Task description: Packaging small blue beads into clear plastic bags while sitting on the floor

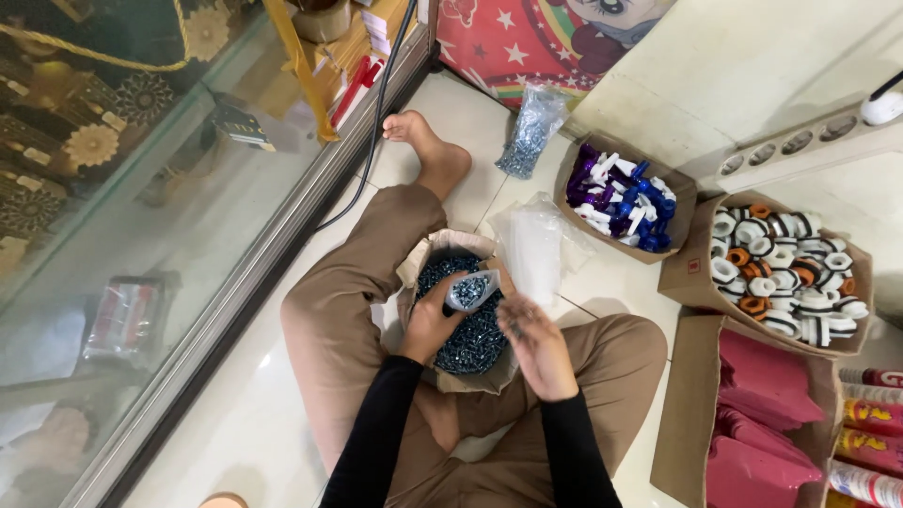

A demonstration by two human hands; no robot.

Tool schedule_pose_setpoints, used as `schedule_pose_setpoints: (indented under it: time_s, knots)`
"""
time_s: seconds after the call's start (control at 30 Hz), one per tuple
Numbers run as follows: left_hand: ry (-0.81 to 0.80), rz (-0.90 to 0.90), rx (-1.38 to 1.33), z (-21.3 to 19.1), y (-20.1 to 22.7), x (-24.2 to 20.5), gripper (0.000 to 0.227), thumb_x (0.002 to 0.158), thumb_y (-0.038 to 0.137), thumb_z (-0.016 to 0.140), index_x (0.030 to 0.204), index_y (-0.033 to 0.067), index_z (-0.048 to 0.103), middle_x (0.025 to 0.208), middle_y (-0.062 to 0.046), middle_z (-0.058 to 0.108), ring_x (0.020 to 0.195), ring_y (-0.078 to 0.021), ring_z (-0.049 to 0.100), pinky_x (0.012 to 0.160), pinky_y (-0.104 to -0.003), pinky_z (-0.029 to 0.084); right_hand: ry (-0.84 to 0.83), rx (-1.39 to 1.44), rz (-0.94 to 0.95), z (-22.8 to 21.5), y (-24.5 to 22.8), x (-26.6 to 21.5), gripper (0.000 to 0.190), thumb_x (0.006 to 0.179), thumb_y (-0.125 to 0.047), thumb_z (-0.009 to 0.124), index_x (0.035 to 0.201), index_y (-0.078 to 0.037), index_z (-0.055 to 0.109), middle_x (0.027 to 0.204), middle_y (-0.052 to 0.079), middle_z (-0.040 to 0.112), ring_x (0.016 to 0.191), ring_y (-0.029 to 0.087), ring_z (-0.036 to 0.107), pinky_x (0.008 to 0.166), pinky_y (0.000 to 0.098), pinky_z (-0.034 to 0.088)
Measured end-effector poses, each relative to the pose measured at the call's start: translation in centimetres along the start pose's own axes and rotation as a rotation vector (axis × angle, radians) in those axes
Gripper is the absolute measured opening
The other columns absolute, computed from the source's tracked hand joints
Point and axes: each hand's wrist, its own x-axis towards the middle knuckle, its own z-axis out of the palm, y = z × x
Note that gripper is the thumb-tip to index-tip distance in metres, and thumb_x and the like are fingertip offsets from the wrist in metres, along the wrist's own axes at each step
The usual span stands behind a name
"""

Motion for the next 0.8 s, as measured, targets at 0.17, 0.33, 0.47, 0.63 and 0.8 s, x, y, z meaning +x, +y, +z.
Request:
schedule_pose_setpoints:
  time_s: [0.17,0.33,0.47,0.63,0.8]
  knots:
    - [-0.017,0.013,0.015,0.2,-0.5,0.0,0.064,0.078,0.022,0.087,0.137,0.0186,0.063,0.131,-0.008,0.068,0.122,-0.0265,0.064,0.107,-0.039,0.050,-0.016,0.312,0.173,-3.8,4.8,0.3,0.054,0.092,0.019,0.033,0.144,0.008,0.038,0.145,0.029,0.047,0.137,0.040,0.048,0.116,0.0515,0.038]
    - [0.044,0.053,0.000,-0.2,0.9,0.2,0.065,0.073,0.015,0.088,0.134,0.0143,0.065,0.126,-0.013,0.070,0.119,-0.0318,0.066,0.104,-0.044,0.052,0.101,0.268,-0.013,-0.7,3.7,0.5,0.054,0.092,0.017,0.034,0.145,0.009,0.037,0.150,0.026,0.045,0.142,0.035,0.045,0.120,0.0479,0.035]
    - [0.033,0.052,-0.003,-0.3,1.1,0.3,0.065,0.074,0.015,0.087,0.135,0.0150,0.064,0.126,-0.012,0.070,0.118,-0.0321,0.066,0.104,-0.045,0.052,-0.014,0.093,-0.364,0.9,3.2,2.4,0.040,0.094,0.013,0.051,0.133,0.001,0.050,0.144,0.018,0.054,0.142,0.033,0.047,0.120,0.0461,0.034]
    - [0.014,0.055,-0.012,-0.3,0.7,0.1,0.066,0.074,0.016,0.089,0.135,0.0147,0.064,0.127,-0.011,0.069,0.121,-0.0310,0.065,0.106,-0.043,0.050,-0.129,-0.077,-0.506,3.4,1.9,3.7,0.036,0.095,0.009,0.051,0.131,0.000,0.052,0.144,0.020,0.054,0.138,0.033,0.051,0.120,0.0469,0.036]
    - [0.029,0.085,-0.019,-0.6,1.4,0.2,0.065,0.073,0.014,0.088,0.133,0.0106,0.065,0.126,-0.015,0.070,0.120,-0.0352,0.065,0.104,-0.048,0.050,-0.153,-0.305,-0.615,4.1,1.5,4.0,0.023,0.099,0.008,0.050,0.120,0.002,0.056,0.137,0.021,0.058,0.135,0.039,0.054,0.116,0.0503,0.037]
